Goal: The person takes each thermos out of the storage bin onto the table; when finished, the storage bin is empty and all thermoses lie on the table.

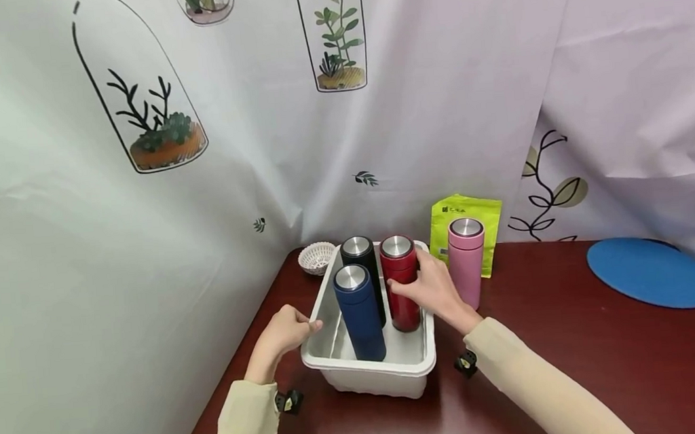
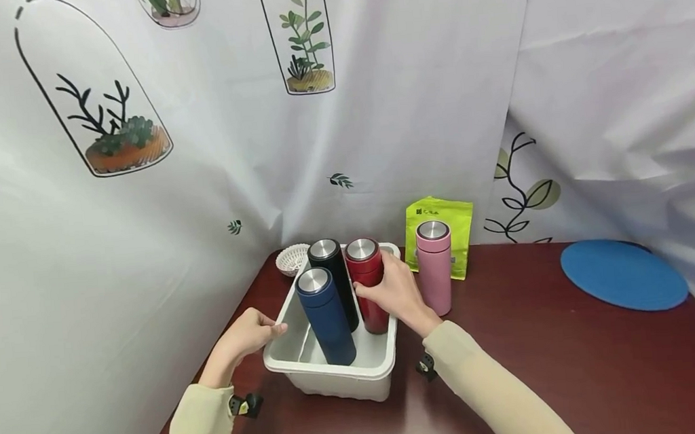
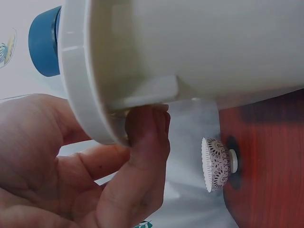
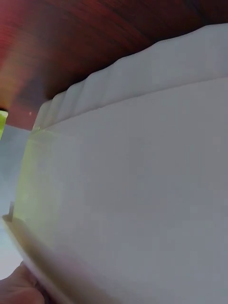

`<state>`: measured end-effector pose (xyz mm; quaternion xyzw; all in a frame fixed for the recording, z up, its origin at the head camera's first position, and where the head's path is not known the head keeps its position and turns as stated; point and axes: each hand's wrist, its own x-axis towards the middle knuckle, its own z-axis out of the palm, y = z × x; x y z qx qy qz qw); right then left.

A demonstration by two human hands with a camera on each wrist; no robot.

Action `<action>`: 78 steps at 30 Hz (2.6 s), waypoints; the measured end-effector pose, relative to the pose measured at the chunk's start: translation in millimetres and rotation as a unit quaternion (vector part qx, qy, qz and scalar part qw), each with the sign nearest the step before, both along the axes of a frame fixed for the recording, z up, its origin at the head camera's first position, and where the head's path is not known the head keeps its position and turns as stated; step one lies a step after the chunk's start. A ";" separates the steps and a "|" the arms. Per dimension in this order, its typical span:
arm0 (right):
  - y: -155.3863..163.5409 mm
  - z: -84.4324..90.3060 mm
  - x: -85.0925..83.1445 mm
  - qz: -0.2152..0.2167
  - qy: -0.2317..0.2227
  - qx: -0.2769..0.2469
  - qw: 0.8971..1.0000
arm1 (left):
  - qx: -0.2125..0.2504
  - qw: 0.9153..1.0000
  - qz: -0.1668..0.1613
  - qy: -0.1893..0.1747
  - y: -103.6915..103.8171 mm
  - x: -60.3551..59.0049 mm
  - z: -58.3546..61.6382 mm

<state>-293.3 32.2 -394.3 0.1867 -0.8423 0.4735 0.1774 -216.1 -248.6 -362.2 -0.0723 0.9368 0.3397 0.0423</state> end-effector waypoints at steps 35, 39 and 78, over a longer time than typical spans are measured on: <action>29.9 84.9 28.9 -0.043 0.084 -0.070 0.993 | -0.009 1.000 -0.008 -0.020 -2.6 -8.6 1.5; 34.2 91.8 34.8 -0.032 0.092 -0.084 0.992 | -0.009 1.000 -0.006 -0.024 -2.3 -8.1 1.5; 97.0 83.9 55.2 -0.086 0.121 -0.043 0.988 | 0.007 0.999 -0.030 -0.025 -5.6 -10.8 -0.1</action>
